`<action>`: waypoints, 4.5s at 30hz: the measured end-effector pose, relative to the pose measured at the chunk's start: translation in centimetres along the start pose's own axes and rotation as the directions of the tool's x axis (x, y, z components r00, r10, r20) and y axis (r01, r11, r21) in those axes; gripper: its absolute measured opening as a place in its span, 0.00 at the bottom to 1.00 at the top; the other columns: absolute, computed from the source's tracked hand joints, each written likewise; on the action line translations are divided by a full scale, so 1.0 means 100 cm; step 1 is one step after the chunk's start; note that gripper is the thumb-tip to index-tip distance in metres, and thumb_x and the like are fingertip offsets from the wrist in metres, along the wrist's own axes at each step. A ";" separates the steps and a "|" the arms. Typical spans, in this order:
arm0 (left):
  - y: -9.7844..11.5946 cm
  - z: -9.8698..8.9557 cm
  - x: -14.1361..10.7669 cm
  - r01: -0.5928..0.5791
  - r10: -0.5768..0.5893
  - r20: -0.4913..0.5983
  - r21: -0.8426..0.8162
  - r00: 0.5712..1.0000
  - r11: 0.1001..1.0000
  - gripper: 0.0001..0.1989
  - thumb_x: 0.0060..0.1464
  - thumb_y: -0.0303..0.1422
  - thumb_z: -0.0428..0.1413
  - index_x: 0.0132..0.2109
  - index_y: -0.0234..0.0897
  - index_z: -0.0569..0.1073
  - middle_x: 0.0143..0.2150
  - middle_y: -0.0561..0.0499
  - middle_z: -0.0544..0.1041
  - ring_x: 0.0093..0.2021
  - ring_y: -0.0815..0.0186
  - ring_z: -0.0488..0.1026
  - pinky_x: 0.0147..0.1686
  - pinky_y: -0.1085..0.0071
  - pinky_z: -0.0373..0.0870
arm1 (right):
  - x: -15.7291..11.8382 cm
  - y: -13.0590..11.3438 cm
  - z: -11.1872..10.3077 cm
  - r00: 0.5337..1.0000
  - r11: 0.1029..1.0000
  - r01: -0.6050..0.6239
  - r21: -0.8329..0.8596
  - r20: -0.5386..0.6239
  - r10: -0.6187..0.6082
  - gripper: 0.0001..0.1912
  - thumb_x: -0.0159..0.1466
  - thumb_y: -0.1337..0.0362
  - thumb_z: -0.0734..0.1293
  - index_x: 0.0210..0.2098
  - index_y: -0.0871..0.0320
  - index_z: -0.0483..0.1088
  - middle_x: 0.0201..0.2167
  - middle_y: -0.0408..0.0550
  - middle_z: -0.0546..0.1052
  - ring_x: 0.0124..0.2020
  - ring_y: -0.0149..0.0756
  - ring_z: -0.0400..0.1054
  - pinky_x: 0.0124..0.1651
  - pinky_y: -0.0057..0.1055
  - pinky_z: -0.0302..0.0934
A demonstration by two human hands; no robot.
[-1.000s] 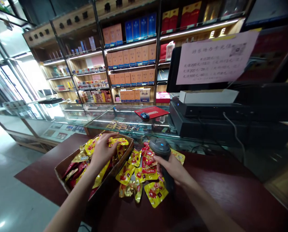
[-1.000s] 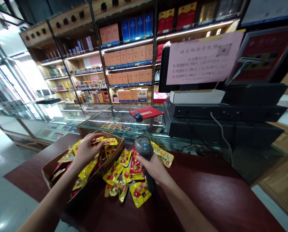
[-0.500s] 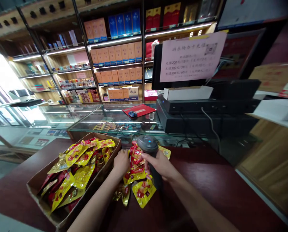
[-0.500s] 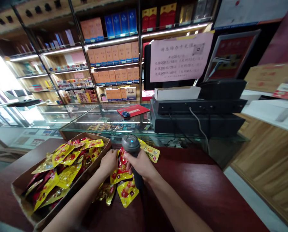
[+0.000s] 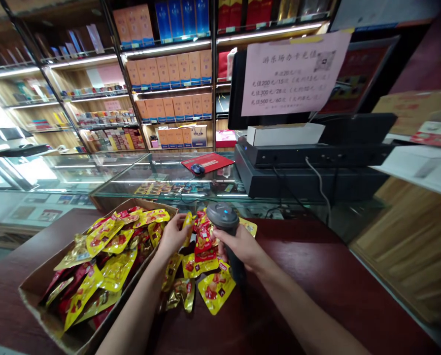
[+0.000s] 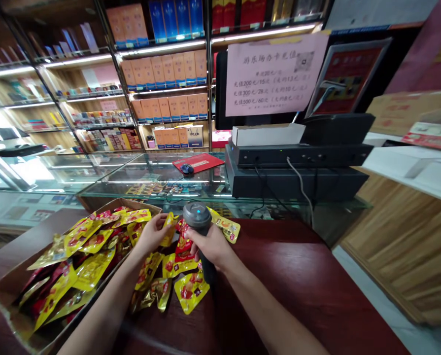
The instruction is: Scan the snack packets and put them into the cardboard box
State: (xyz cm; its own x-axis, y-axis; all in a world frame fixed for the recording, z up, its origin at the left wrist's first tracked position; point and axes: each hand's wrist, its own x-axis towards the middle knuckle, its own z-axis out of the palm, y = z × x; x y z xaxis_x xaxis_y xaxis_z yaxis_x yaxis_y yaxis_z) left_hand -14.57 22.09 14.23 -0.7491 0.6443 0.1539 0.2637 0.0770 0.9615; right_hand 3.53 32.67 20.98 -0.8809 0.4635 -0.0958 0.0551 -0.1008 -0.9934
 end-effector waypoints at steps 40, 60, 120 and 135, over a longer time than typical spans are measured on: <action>0.024 0.043 0.021 0.243 -0.151 0.242 -0.418 0.959 0.876 0.23 0.36 0.32 0.68 0.43 0.32 0.75 0.39 0.44 0.80 0.35 0.64 0.77 0.40 0.67 0.72 | 0.006 -0.001 -0.016 0.989 0.990 -0.141 -0.022 -0.044 0.140 0.13 0.58 0.57 0.66 0.23 0.58 0.64 0.12 0.40 0.69 0.11 0.28 0.62 0.16 0.24 0.59; 0.033 0.042 0.018 0.196 -0.060 0.323 -0.406 0.945 0.892 0.16 0.40 0.32 0.65 0.39 0.34 0.75 0.37 0.48 0.80 0.36 0.62 0.77 0.41 0.66 0.72 | 0.006 0.002 -0.015 0.989 0.989 -0.148 -0.019 -0.019 0.148 0.12 0.60 0.59 0.64 0.23 0.57 0.62 0.12 0.40 0.68 0.11 0.28 0.62 0.16 0.25 0.59; 0.015 -0.012 -0.099 -0.009 -0.116 0.060 0.917 0.991 0.399 0.15 0.51 0.29 0.53 0.47 0.34 0.72 0.42 0.36 0.76 0.44 0.50 0.74 0.39 0.63 0.66 | -0.022 -0.013 -0.001 0.997 1.000 0.005 0.012 0.076 -0.006 0.14 0.57 0.54 0.67 0.27 0.59 0.65 0.13 0.40 0.70 0.12 0.30 0.64 0.16 0.26 0.58; 0.022 0.035 0.006 0.236 -0.205 0.117 -0.507 0.972 0.829 0.20 0.44 0.38 0.62 0.44 0.34 0.72 0.36 0.47 0.80 0.35 0.62 0.77 0.38 0.67 0.72 | -0.004 -0.001 -0.006 0.997 0.997 -0.079 0.023 0.019 0.078 0.12 0.57 0.55 0.65 0.26 0.58 0.65 0.12 0.39 0.69 0.11 0.27 0.61 0.16 0.24 0.57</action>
State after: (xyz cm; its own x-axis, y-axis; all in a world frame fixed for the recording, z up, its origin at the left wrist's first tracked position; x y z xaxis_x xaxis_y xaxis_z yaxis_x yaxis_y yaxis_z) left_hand -12.33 25.36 15.64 -0.7109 0.6994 -0.0742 -0.2664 -0.1702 0.9487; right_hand 4.18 33.04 21.06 -0.8828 0.4371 -0.1722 0.1136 -0.1571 -0.9810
